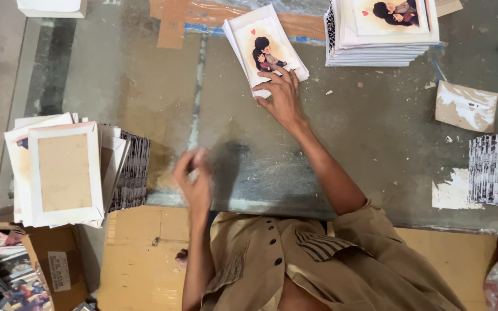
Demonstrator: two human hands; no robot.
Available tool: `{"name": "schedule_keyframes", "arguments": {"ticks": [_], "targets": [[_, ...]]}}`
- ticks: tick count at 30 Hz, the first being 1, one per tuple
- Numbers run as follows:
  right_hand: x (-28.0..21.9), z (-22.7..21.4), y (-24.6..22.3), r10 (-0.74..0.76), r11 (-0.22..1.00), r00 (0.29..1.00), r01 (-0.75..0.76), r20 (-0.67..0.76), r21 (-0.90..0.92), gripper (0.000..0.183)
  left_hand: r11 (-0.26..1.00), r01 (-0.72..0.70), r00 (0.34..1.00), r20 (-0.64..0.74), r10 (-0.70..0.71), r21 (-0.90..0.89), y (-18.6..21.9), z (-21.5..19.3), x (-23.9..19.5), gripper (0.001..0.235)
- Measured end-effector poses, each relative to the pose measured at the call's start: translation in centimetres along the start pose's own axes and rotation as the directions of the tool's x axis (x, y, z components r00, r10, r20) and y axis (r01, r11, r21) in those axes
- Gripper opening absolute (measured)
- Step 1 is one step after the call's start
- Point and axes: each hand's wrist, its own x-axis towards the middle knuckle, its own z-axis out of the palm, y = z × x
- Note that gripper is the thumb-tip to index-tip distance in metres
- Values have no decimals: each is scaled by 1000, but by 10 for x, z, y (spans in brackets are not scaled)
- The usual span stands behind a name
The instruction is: The person assembles small cardboard frames by hand, folding the edges of precut paper covers over cardboard backing and pressing them down to adhere.
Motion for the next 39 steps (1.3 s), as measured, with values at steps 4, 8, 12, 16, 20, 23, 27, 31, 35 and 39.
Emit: {"name": "schedule_keyframes", "arguments": {"ticks": [4,8,12,16,20,23,27,31,35,39], "targets": [[2,1,-4,-8,999,1000,7,-5,-37,24,972,234,962,140,-233,14,-42,108,64,22],[-1,1,-2,-35,998,999,33,-25,-52,27,957,286,951,113,-289,39,-60,165,116,24],[-5,2,-4,13,1000,998,-14,-66,-8,24,924,373,899,216,-382,79,-69,177,129,22],[-4,6,-10,57,998,994,-58,-98,-12,24,936,347,920,215,-327,-59,-74,171,129,21],[-1,10,-5,68,996,992,-73,-109,-42,18,902,425,887,239,-396,-82,-74,173,129,26],[4,12,4,76,997,991,-73,-109,28,13,895,439,881,236,-410,-84,-73,173,130,21],[10,10,18,46,984,997,-33,-68,178,14,897,430,879,272,-391,-100,-74,169,132,19],[12,2,20,-6,986,1000,9,-19,168,19,890,424,861,380,-339,-168,-77,163,132,20],[15,-5,11,-38,995,999,38,0,93,19,878,470,822,408,-398,-90,-79,160,133,15],[14,-9,4,-51,996,999,50,10,78,17,871,482,819,403,-408,-98,-84,160,127,12]]}}
